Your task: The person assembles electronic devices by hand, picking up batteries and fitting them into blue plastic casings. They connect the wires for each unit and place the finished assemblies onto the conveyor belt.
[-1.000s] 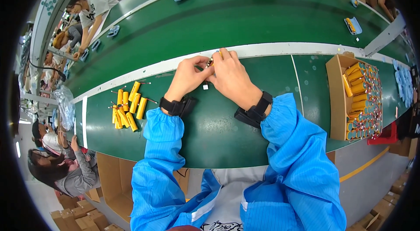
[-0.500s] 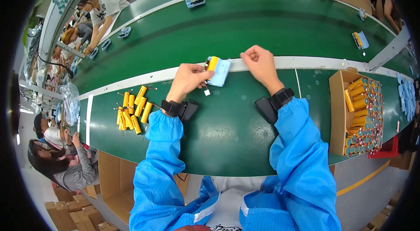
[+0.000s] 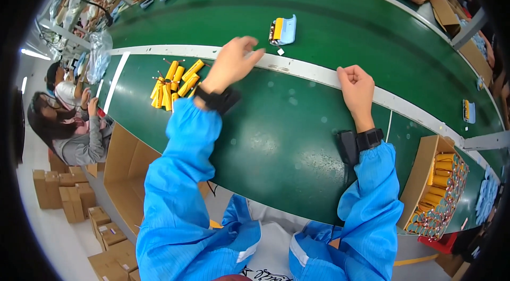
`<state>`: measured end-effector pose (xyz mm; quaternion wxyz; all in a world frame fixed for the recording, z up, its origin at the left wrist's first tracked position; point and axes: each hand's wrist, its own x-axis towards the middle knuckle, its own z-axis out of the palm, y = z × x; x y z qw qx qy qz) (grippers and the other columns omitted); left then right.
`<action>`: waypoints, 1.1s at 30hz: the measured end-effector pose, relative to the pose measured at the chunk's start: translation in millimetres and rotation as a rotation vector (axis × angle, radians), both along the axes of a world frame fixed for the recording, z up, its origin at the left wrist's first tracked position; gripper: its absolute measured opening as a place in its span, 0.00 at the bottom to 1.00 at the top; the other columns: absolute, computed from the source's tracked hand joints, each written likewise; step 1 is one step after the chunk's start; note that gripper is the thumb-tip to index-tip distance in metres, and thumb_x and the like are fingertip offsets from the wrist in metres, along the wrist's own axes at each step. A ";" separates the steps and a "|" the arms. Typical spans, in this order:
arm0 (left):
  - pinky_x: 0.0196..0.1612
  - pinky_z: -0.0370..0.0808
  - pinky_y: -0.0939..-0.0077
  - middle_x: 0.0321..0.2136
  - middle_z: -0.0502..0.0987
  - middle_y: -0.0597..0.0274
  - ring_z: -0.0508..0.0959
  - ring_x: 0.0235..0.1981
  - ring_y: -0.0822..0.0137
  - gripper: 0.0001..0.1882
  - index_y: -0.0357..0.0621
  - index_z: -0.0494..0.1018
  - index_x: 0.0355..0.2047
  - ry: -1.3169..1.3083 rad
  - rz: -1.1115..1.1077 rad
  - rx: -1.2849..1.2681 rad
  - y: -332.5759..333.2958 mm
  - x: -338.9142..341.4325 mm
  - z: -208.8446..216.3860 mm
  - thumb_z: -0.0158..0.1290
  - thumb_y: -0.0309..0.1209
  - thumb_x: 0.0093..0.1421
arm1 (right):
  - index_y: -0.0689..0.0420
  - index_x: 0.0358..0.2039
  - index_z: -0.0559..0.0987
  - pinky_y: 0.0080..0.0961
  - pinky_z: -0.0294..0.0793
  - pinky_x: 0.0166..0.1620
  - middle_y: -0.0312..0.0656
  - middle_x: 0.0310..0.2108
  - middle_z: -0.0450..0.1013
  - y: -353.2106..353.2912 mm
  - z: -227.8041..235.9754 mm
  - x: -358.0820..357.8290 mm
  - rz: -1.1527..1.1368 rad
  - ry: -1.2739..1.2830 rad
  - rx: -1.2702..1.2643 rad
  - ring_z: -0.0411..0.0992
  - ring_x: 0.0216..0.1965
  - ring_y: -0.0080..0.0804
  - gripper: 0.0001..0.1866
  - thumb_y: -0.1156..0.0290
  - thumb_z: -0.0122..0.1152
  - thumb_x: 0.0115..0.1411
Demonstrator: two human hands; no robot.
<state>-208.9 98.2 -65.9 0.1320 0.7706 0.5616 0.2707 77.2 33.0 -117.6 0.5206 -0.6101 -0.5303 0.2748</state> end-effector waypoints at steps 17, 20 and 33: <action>0.40 0.73 0.76 0.33 0.78 0.61 0.77 0.34 0.70 0.15 0.33 0.73 0.45 -0.288 -0.199 -0.547 -61.9 -47.0 24.6 0.49 0.33 0.64 | 0.62 0.45 0.75 0.14 0.69 0.35 0.36 0.35 0.73 -30.2 1.6 -65.1 0.623 0.378 -0.037 0.70 0.33 0.18 0.13 0.70 0.57 0.62; 0.41 0.72 0.79 0.35 0.78 0.63 0.76 0.35 0.74 0.16 0.33 0.72 0.48 -0.489 -0.445 -0.707 -49.0 7.5 15.4 0.44 0.33 0.67 | 0.62 0.50 0.72 0.14 0.69 0.37 0.36 0.38 0.72 -31.1 14.2 -66.0 0.567 0.543 -0.004 0.69 0.36 0.18 0.16 0.68 0.53 0.64; 0.37 0.72 0.82 0.31 0.79 0.63 0.76 0.34 0.75 0.16 0.35 0.76 0.42 -0.604 -0.573 -0.813 -27.0 81.2 -1.5 0.44 0.34 0.68 | 0.57 0.40 0.70 0.17 0.67 0.35 0.41 0.36 0.73 -16.6 20.9 -42.0 0.368 0.853 -0.011 0.70 0.33 0.22 0.09 0.66 0.45 0.69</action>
